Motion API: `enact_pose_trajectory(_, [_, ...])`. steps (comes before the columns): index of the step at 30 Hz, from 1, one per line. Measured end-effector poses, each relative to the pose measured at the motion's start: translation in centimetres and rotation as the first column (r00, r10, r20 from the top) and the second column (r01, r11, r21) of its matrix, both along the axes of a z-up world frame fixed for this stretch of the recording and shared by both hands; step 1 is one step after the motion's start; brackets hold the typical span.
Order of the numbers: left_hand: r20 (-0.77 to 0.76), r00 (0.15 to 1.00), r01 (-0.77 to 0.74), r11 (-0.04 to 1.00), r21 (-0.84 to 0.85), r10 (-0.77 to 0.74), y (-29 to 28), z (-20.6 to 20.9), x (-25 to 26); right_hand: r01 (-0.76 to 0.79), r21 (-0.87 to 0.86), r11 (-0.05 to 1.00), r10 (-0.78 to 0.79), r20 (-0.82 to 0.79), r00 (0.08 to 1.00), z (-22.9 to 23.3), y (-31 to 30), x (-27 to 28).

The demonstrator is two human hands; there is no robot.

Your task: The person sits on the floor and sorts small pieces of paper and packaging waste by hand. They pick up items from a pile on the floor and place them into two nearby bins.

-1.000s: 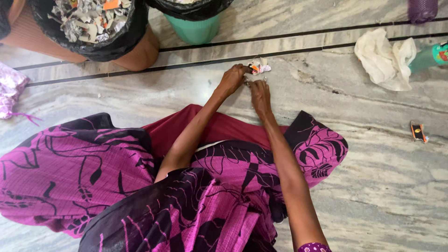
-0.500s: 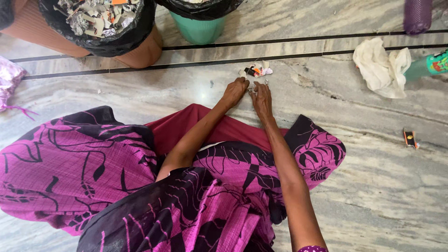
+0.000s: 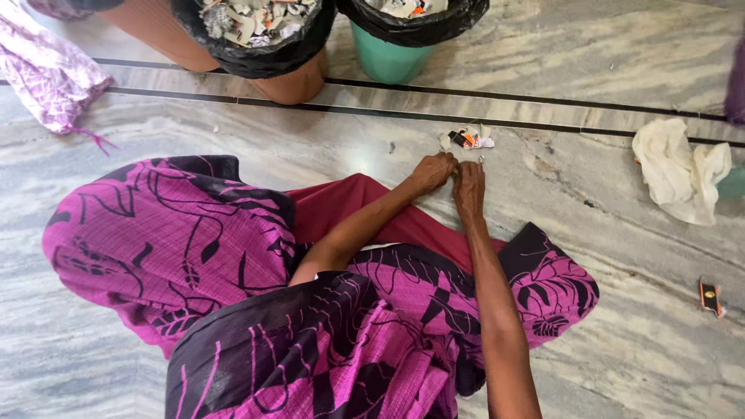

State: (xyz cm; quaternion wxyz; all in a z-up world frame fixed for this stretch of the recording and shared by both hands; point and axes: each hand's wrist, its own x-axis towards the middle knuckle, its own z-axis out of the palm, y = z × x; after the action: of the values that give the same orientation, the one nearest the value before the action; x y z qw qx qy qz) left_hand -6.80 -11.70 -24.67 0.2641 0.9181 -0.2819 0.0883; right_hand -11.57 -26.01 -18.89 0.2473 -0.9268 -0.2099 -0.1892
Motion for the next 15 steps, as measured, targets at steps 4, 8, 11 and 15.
enact_pose_trajectory(4, [-0.044, 0.999, -0.006, 0.986, -0.165, -0.002, 0.6, 0.1, 0.0, 0.031, 0.128, 0.991, -0.021, -0.078, 0.997, -0.4, 0.1, 0.0])
enact_pose_trajectory(8, [-0.31, 0.948, -0.018, 0.966, -0.258, -0.065, 1.0, 0.3, 1.2, 0.057, 0.242, 0.969, -0.028, -0.124, 0.992, -0.3, -0.5, 0.1])
enact_pose_trajectory(11, [-0.437, 0.885, -0.055, 0.897, -0.439, -0.16, 1.3, 0.6, 1.7, 0.163, 0.407, 0.899, -0.047, -0.281, 0.959, -0.3, -0.7, 0.1])
enact_pose_trajectory(15, [-0.71, 0.617, -0.349, 0.691, -0.633, -0.339, 0.5, 1.3, 1.6, 0.289, 0.593, 0.751, -0.025, -0.412, 0.911, -0.7, -0.4, 0.7])
